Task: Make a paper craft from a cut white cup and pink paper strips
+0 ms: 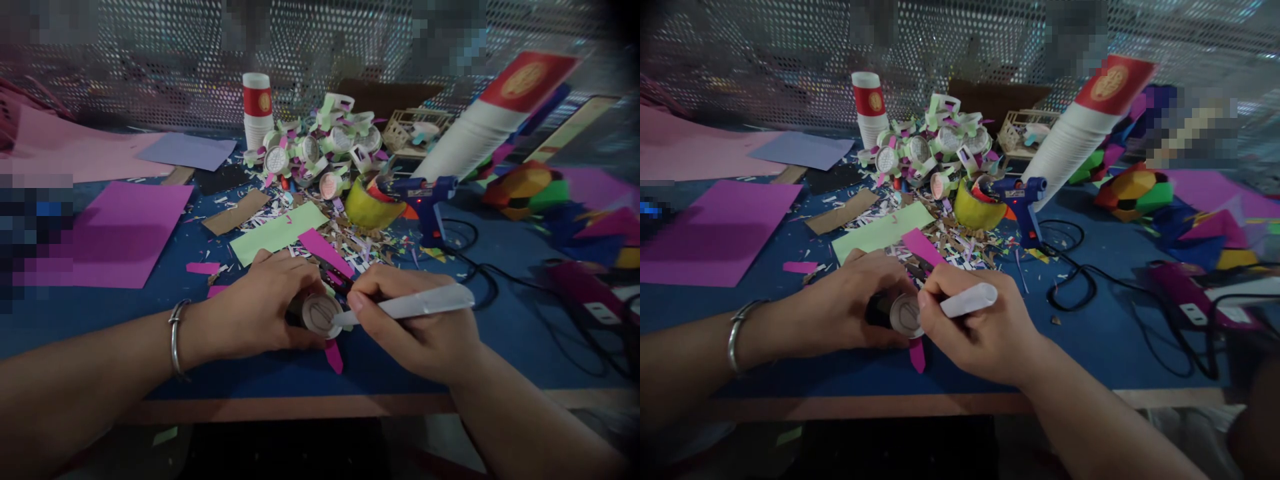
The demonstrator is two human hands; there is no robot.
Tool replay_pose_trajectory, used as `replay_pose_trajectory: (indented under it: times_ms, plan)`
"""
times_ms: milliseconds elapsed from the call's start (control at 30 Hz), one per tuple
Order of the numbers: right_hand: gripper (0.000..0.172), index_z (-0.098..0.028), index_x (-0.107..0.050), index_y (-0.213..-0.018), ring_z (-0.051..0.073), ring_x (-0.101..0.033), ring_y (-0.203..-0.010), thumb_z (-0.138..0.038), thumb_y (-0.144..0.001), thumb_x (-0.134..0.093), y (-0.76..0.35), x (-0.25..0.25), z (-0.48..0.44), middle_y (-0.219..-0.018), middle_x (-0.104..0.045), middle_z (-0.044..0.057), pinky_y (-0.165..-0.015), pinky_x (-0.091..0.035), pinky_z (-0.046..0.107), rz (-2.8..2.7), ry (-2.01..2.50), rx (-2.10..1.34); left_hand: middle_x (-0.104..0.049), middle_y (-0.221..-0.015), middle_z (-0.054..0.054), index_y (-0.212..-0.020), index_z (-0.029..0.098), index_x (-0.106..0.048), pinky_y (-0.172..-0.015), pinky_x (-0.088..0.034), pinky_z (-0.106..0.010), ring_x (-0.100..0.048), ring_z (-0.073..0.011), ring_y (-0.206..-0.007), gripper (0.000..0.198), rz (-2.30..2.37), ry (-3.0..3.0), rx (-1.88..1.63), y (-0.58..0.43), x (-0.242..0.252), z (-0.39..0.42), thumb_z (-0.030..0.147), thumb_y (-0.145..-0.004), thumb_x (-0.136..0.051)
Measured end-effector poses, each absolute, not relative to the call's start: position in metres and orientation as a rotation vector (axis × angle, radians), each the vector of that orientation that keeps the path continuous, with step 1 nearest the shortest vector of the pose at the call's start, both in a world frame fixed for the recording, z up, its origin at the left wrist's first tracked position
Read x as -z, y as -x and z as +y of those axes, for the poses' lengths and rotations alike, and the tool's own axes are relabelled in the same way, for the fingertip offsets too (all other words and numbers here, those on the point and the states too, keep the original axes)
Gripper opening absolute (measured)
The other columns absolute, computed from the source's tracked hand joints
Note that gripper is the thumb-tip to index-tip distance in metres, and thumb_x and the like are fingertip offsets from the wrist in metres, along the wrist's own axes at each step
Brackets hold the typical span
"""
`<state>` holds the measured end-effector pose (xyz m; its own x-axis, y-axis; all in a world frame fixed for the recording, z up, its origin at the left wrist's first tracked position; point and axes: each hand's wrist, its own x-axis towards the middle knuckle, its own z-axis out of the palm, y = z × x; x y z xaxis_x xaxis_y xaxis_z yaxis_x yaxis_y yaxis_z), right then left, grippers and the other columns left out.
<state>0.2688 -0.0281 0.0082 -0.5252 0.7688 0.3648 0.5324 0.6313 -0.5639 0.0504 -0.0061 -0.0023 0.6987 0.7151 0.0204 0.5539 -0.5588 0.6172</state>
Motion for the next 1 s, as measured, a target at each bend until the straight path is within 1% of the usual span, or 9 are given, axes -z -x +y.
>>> replay_pose_trajectory:
  times_ms: [167, 333, 467, 567, 733, 867, 1000]
  plan:
    - [0.018, -0.018, -0.060, -0.075, 0.010, -0.056, -0.053, -0.020, -0.091, -0.053, -0.2640, -0.0100, -0.0291, -0.064, -0.064, 0.000, -0.051, -0.041, 0.025, -2.205, 1.017, -0.497, -0.065, -0.095, -0.002, -0.095, 0.022, -0.061, -0.079, -0.033, -0.038, -0.057, -0.0251, -0.092, 0.038, 0.951, -2.309, -0.372, -0.0498, 0.0016, -0.0066, 0.049, -0.074, -0.076]
    - [0.018, -0.019, -0.060, -0.075, 0.009, -0.055, -0.052, -0.020, -0.092, -0.054, -0.2592, -0.0117, -0.0279, -0.063, -0.063, 0.000, -0.051, -0.040, 0.024, -2.220, 0.986, -0.471, -0.064, -0.095, -0.003, -0.088, 0.020, -0.058, -0.076, -0.032, -0.037, -0.056, -0.0252, -0.092, 0.036, 0.945, -2.320, -0.359, -0.0520, 0.0011, -0.0050, 0.050, -0.075, -0.075]
    - [0.015, -0.019, -0.061, -0.078, 0.010, -0.057, -0.055, -0.020, -0.091, -0.054, -0.2594, -0.0100, -0.0274, -0.067, -0.065, -0.001, -0.054, -0.041, 0.024, -2.253, 0.976, -0.453, -0.063, -0.094, -0.002, -0.087, 0.020, -0.058, -0.076, -0.032, -0.038, -0.056, -0.0239, -0.090, 0.035, 0.941, -2.320, -0.364, -0.0533, 0.0003, -0.0048, 0.049, -0.075, -0.074]
    - [0.015, -0.018, -0.061, -0.079, 0.009, -0.057, -0.054, -0.021, -0.092, -0.054, -0.2601, -0.0076, -0.0269, -0.066, -0.066, 0.000, -0.054, -0.041, 0.023, -2.282, 0.976, -0.453, -0.064, -0.093, -0.002, -0.085, 0.020, -0.058, -0.075, -0.033, -0.037, -0.057, -0.0231, -0.089, 0.033, 0.936, -2.318, -0.370, -0.0538, -0.0012, -0.0057, 0.047, -0.075, -0.075]
    - [0.018, -0.015, -0.062, -0.078, 0.009, -0.056, -0.052, -0.021, -0.092, -0.053, -0.2591, -0.0076, -0.0256, -0.065, -0.066, 0.001, -0.053, -0.040, 0.022, -2.300, 0.977, -0.450, -0.063, -0.092, -0.002, -0.085, 0.020, -0.058, -0.075, -0.032, -0.037, -0.057, -0.0237, -0.089, 0.033, 0.959, -2.315, -0.344, -0.0540, -0.0032, -0.0062, 0.047, -0.075, -0.075]
    - [0.020, -0.017, -0.060, -0.076, 0.009, -0.054, -0.050, -0.022, -0.092, -0.051, -0.2589, -0.0093, -0.0257, -0.062, -0.064, 0.000, -0.052, -0.039, 0.023, -2.304, 0.987, -0.443, -0.063, -0.091, -0.001, -0.085, 0.020, -0.057, -0.074, -0.032, -0.036, -0.056, -0.0227, -0.088, 0.036, 0.945, -2.320, -0.366, -0.0523, -0.0020, -0.0054, 0.050, -0.075, -0.074]
    - [0.019, -0.019, -0.058, -0.075, 0.009, -0.053, -0.049, -0.021, -0.092, -0.050, -0.2605, -0.0097, -0.0268, -0.059, -0.062, -0.002, -0.050, -0.037, 0.023, -2.312, 0.992, -0.428, -0.063, -0.094, -0.002, -0.093, 0.020, -0.059, -0.078, -0.033, -0.037, -0.056, -0.0232, -0.090, 0.039, 0.937, -2.307, -0.372, -0.0502, -0.0007, -0.0051, 0.051, -0.075, -0.075]
